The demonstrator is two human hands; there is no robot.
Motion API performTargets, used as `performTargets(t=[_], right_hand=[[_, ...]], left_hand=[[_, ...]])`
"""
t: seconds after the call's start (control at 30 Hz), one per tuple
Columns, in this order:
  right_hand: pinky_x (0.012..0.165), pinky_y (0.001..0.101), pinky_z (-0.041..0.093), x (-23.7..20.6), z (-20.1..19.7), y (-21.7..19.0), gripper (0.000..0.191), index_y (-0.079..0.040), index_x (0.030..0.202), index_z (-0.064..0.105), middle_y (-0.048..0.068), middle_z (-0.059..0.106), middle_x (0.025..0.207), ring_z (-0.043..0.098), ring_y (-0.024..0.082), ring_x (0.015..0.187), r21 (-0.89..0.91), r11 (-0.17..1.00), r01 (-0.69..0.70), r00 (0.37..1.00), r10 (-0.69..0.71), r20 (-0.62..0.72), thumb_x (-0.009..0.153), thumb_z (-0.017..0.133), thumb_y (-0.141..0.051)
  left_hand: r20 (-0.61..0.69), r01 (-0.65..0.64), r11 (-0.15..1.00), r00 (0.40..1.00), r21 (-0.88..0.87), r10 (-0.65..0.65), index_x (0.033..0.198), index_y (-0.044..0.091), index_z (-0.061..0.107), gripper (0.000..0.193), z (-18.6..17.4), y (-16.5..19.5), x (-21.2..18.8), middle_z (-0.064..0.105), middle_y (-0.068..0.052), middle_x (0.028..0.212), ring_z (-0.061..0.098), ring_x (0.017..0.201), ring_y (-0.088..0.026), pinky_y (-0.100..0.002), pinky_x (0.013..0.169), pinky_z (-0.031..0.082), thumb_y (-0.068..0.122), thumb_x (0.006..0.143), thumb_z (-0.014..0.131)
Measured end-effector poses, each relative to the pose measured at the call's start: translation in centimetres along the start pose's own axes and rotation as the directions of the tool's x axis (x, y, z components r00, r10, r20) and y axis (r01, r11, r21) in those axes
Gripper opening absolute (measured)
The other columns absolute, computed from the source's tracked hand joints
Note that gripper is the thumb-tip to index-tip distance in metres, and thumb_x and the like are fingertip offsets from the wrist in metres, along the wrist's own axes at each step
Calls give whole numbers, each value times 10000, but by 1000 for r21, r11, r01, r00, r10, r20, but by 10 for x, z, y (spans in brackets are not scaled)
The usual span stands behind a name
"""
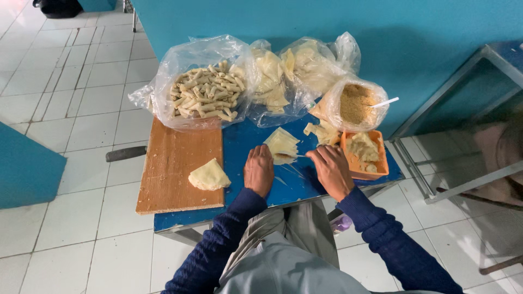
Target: The person sits at a small table folding triangular pastry wrappers. They take a folded dough wrapper, spoon brown filling from a bag into it with a plastic spoon, fold and press the wrapper closed, and set the finished pastry on the table or into an orange tray, repeating the cycle.
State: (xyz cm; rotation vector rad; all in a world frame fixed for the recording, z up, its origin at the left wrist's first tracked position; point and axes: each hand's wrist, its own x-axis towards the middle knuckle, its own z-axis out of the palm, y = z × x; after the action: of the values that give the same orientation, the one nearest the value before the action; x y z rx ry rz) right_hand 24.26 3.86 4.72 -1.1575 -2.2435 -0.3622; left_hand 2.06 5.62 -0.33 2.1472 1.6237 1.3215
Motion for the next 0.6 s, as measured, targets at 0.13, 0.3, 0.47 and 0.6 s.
performTargets(t=[0.13, 0.3, 0.47, 0.6], right_hand=[[859, 427, 439, -4, 2, -3, 134, -115, 1061, 661, 48, 621, 941, 608, 259, 943, -6, 1000, -12, 999, 12, -38, 951, 617, -54], [835, 415, 433, -7, 3, -5, 143, -117, 1067, 666, 39, 621, 927, 619, 249, 942, -8, 999, -38, 999, 37, -33, 947, 627, -50], [852, 411, 437, -10, 3, -5, 128, -118, 1070, 661, 32, 621, 939, 619, 245, 964, 1, 999, -36, 998, 36, -48, 961, 631, -59], [858, 411, 438, -10, 3, -7, 143, -119, 1082, 664, 37, 616, 938, 617, 251, 969, -9, 999, -30, 998, 30, -51, 958, 626, -57]], left_hand=[[-10, 0, 999, 1000, -43, 0, 964, 25, 539, 117, -2, 2, 2, 610, -171, 951, 594, 937, -405, -492, 828, 483, 4, 886, 624], [-4, 12, 995, 1000, -94, -13, 942, 25, 510, 202, -8, 5, 4, 601, -170, 902, 601, 900, -399, -505, 804, 481, -37, 798, 638], [-7, 14, 991, 1000, -135, -15, 1002, 17, 505, 212, -9, 9, 2, 609, -190, 952, 615, 929, -409, -500, 777, 498, -69, 832, 596], [-16, -9, 994, 1000, -107, 7, 1060, 13, 504, 193, -9, 10, 2, 619, -200, 981, 615, 942, -417, -503, 787, 500, -65, 900, 578]])
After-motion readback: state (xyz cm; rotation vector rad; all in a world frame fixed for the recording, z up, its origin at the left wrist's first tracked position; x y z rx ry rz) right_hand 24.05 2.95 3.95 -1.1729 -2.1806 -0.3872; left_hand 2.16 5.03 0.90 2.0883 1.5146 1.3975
